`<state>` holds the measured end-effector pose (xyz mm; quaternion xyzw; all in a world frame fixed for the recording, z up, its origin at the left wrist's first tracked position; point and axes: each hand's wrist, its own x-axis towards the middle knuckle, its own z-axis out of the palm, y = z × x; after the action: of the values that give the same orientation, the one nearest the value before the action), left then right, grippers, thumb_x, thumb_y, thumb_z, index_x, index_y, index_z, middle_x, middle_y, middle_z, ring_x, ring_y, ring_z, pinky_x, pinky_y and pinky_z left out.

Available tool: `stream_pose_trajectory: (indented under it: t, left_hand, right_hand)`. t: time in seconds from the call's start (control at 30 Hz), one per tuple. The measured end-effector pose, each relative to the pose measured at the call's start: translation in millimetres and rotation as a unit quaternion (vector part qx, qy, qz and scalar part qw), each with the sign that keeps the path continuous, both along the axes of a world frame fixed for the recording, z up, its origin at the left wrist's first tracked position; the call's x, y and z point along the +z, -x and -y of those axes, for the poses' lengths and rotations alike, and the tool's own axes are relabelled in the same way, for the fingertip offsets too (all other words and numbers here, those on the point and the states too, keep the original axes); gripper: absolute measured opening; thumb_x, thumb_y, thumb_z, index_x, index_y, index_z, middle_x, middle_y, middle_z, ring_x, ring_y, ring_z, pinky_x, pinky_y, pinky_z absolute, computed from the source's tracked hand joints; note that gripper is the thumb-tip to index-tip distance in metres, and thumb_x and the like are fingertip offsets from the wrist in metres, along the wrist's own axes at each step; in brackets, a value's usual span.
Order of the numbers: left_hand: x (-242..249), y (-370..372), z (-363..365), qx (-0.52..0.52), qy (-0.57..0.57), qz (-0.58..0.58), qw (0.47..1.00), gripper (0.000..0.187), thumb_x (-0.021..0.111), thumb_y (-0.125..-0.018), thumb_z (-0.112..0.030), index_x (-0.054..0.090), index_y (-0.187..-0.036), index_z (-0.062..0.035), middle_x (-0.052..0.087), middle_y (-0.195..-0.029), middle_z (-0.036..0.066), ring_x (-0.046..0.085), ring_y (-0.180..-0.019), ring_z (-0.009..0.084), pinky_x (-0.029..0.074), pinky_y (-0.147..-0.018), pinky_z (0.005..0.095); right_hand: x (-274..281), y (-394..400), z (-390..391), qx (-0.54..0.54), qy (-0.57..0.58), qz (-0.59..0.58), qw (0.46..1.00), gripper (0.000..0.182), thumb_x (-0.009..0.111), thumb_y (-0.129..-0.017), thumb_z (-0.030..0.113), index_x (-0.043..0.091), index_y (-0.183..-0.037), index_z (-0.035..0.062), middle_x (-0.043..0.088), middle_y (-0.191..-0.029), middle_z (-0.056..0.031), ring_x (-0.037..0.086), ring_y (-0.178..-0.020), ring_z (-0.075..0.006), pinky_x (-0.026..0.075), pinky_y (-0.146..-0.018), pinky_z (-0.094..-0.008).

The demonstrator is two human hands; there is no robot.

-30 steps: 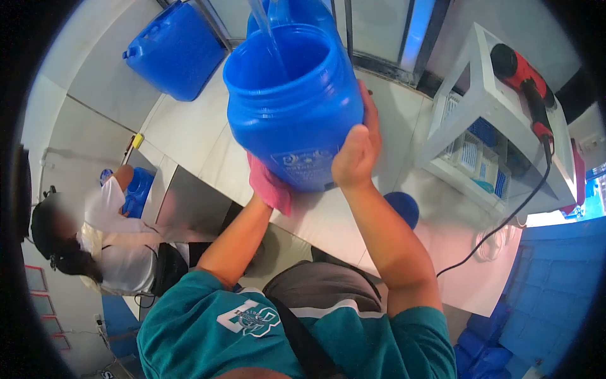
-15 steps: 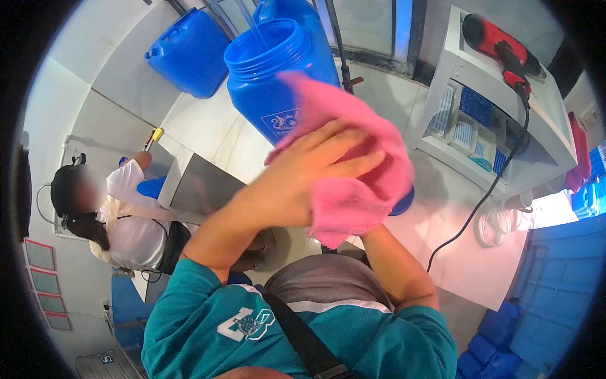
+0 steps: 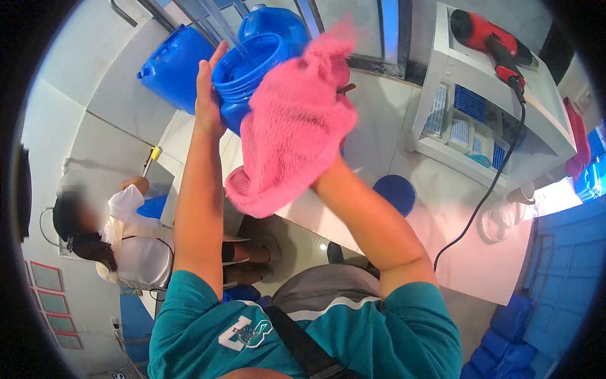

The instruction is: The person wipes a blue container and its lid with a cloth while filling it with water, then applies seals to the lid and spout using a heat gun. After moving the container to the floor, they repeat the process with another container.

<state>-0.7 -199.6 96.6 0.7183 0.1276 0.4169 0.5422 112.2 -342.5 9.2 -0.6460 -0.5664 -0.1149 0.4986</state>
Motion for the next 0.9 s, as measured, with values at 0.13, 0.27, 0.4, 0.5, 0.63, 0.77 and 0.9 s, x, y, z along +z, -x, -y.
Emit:
stream_pose_trajectory:
  t: [0.13,0.27,0.4,0.5,0.63,0.77,0.9]
  left_hand:
    - [3.9,-1.2,7.0,0.006,0.052,0.005,0.999,0.086,0.035,-0.101,-0.065,0.024,-0.159,-0.0022,0.045,-0.151,0.020,0.049,-0.136,0.0298,0.037,-0.115,0.0409]
    - [3.3,-1.4,10.5,0.012,0.050,0.018,0.998,0.092,0.036,-0.098,-0.071,0.022,-0.159,-0.0029,0.052,-0.145,0.021,0.055,-0.131,0.0320,0.045,-0.111,0.0443]
    - [0.6,-4.7,9.9,0.010,0.035,0.015,0.999,0.094,0.035,-0.098,-0.072,0.022,-0.159,-0.0026,0.051,-0.146,0.020,0.055,-0.131,0.0318,0.044,-0.111,0.0441]
    - [3.8,-4.5,12.4,-0.005,0.065,0.019,0.998,0.095,0.035,-0.098,-0.073,0.021,-0.160,-0.0019,0.048,-0.149,0.020,0.053,-0.134,0.0314,0.042,-0.113,0.0438]
    - [5.1,-4.7,15.5,0.013,0.040,0.022,0.999,0.095,0.034,-0.098,-0.072,0.019,-0.160,-0.0014,0.045,-0.152,0.020,0.050,-0.137,0.0316,0.038,-0.116,0.0439]
    - [0.5,-4.8,14.1,0.012,0.053,0.037,0.998,0.085,0.027,-0.103,-0.066,0.023,-0.160,-0.0024,0.043,-0.154,0.020,0.045,-0.140,0.0273,0.033,-0.118,0.0384]
    - [-4.4,-3.4,0.2,-0.011,0.026,0.037,0.999,0.091,0.037,-0.100,-0.068,0.021,-0.159,-0.0018,0.047,-0.150,0.019,0.051,-0.135,0.0321,0.041,-0.114,0.0454]
  right_hand:
    - [22.2,-46.6,-21.8,-0.002,-0.004,0.007,1.000,0.057,0.068,-0.090,0.025,0.049,-0.140,0.0058,0.057,-0.132,-0.0109,0.051,-0.126,-0.0272,0.038,-0.111,-0.0366]
    - [18.2,-45.5,-15.3,0.041,0.044,-0.070,0.996,0.058,0.069,-0.091,0.024,0.048,-0.142,0.0059,0.056,-0.135,-0.0102,0.051,-0.126,-0.0260,0.038,-0.111,-0.0350]
    - [21.5,-87.5,-29.2,0.126,0.071,-0.235,0.961,0.058,0.068,-0.092,0.023,0.047,-0.143,0.0052,0.056,-0.136,-0.0105,0.052,-0.126,-0.0251,0.040,-0.110,-0.0348]
    - [-11.9,-91.2,-28.3,0.212,0.072,-0.369,0.902,0.058,0.067,-0.093,0.023,0.047,-0.144,0.0047,0.056,-0.137,-0.0107,0.053,-0.126,-0.0244,0.041,-0.109,-0.0346]
    - [-55.0,-42.2,6.2,0.233,0.021,-0.376,0.897,0.057,0.066,-0.094,0.022,0.047,-0.145,0.0041,0.056,-0.139,-0.0110,0.054,-0.125,-0.0235,0.042,-0.107,-0.0343]
    - [-39.7,-55.1,17.5,0.261,0.022,-0.409,0.874,0.057,0.065,-0.096,0.022,0.046,-0.146,0.0034,0.056,-0.140,-0.0113,0.055,-0.124,-0.0225,0.043,-0.106,-0.0340]
    - [1.1,-104.0,-35.0,0.286,0.026,-0.424,0.859,0.057,0.064,-0.097,0.021,0.046,-0.147,0.0027,0.056,-0.141,-0.0116,0.056,-0.124,-0.0216,0.045,-0.105,-0.0337]
